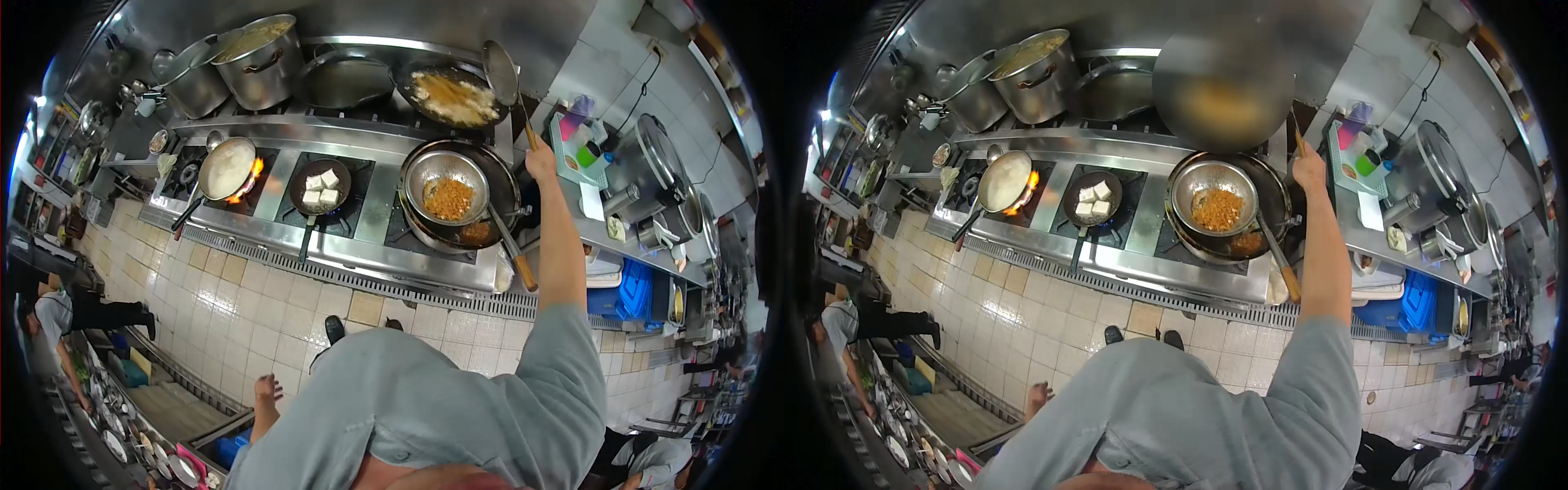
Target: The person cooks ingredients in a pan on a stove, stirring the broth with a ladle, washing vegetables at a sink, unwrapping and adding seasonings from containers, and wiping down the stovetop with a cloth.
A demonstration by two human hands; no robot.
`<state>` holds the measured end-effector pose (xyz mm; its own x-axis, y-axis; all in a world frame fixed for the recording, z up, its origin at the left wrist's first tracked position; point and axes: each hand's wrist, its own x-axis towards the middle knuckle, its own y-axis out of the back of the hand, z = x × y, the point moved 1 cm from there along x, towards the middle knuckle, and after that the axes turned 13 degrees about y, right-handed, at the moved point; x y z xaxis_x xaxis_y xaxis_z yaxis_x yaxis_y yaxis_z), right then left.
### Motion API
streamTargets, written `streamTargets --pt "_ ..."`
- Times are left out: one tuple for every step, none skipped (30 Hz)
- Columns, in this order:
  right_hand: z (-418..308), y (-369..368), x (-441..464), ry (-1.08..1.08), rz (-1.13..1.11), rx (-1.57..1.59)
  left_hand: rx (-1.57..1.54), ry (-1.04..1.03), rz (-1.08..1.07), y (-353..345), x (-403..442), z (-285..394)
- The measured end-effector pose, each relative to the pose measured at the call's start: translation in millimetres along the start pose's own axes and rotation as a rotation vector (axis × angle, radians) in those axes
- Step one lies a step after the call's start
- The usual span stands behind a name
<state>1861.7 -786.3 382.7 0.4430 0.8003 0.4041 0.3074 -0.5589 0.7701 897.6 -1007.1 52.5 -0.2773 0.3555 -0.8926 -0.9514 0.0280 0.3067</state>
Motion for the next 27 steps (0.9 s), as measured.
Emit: streamTargets --pt "0 -5 8 -0.111 -0.064 0.049 0.044 -0.039 0.056 0 -17 -11" --pt "7 -8 13 -0.238 -0.15 0.362 0.089 -0.073 0.113 1 -36 -26" --pt "9 -8 15 -0.236 -0.158 0.364 0.178 -0.09 0.122 4 -30 -42" --pt "8 -7 16 -0.388 -0.237 0.507 0.366 -0.141 0.131 15 -11 -70" --pt "6 -5 18 -0.54 -0.315 0.647 0.662 -0.243 0.167 25 7 -98" --pt "9 0 13 -0.525 -0.376 0.731 0.9 -0.324 0.208 30 13 -121" --pt "8 5 8 -0.515 -0.383 0.731 1.082 -0.393 0.247 31 11 -137" --pt "6 12 2 -0.528 -0.394 0.773 1.214 -0.486 0.288 31 -1 -151" --pt "5 15 0 -0.542 -0.404 0.816 1.232 -0.436 0.277 31 0 -158" --pt "7 14 0 -0.538 -0.407 0.815 1.211 -0.392 0.263 31 0 -163" --pt "8 13 -2 -0.549 -0.403 0.879 1.205 -0.363 0.255 33 -2 -164" --pt "9 13 -3 -0.562 -0.398 0.942 1.205 -0.348 0.251 32 -2 -164" --pt "10 12 -3 -0.565 -0.395 0.939 1.216 -0.339 0.251 32 -2 -161" --pt "11 8 -2 -0.583 -0.399 1.004 1.236 -0.335 0.249 31 1 -156" --pt "7 6 -5 -0.601 -0.402 1.069 1.261 -0.337 0.251 32 5 -151" --pt "2 4 -8 -0.594 -0.388 1.108 1.277 -0.332 0.258 32 10 -143" --pt "-6 5 -11 -0.597 -0.385 1.107 1.284 -0.311 0.268 32 17 -133" --pt "-15 9 -15 -0.605 -0.34 1.166 0.619 -0.064 0.005 38 18 -118" --pt "-19 11 -18 -0.611 -0.294 1.226 -0.078 0.174 -0.102 39 0 -88" --pt "-14 9 -19 -0.613 -0.292 1.226 -0.013 0.017 0.017 32 -1 -72" --pt "-8 7 -20 -0.577 -0.312 1.2 0.053 -0.139 0.135 27 -2 -59" --pt "-3 6 -20 -0.541 -0.333 1.175 0.055 -0.139 0.134 20 -8 -39" --pt "-3 7 -22 -0.543 -0.331 1.173 -0.079 -0.05 0.148 17 -16 -17" --pt "-9 9 -24 -0.497 -0.281 1.133 -0.213 0.038 0.163 6 -32 13" --pt "-16 10 -24 -0.45 -0.231 1.094 -0.133 0.001 0.117 -7 -42 37" --pt "-20 9 -23 -0.456 -0.228 1.095 -0.047 -0.032 0.073 -19 -49 59" --pt "-21 9 -23 -0.427 -0.215 1.028 0.083 -0.075 0.013 -41 -54 84"
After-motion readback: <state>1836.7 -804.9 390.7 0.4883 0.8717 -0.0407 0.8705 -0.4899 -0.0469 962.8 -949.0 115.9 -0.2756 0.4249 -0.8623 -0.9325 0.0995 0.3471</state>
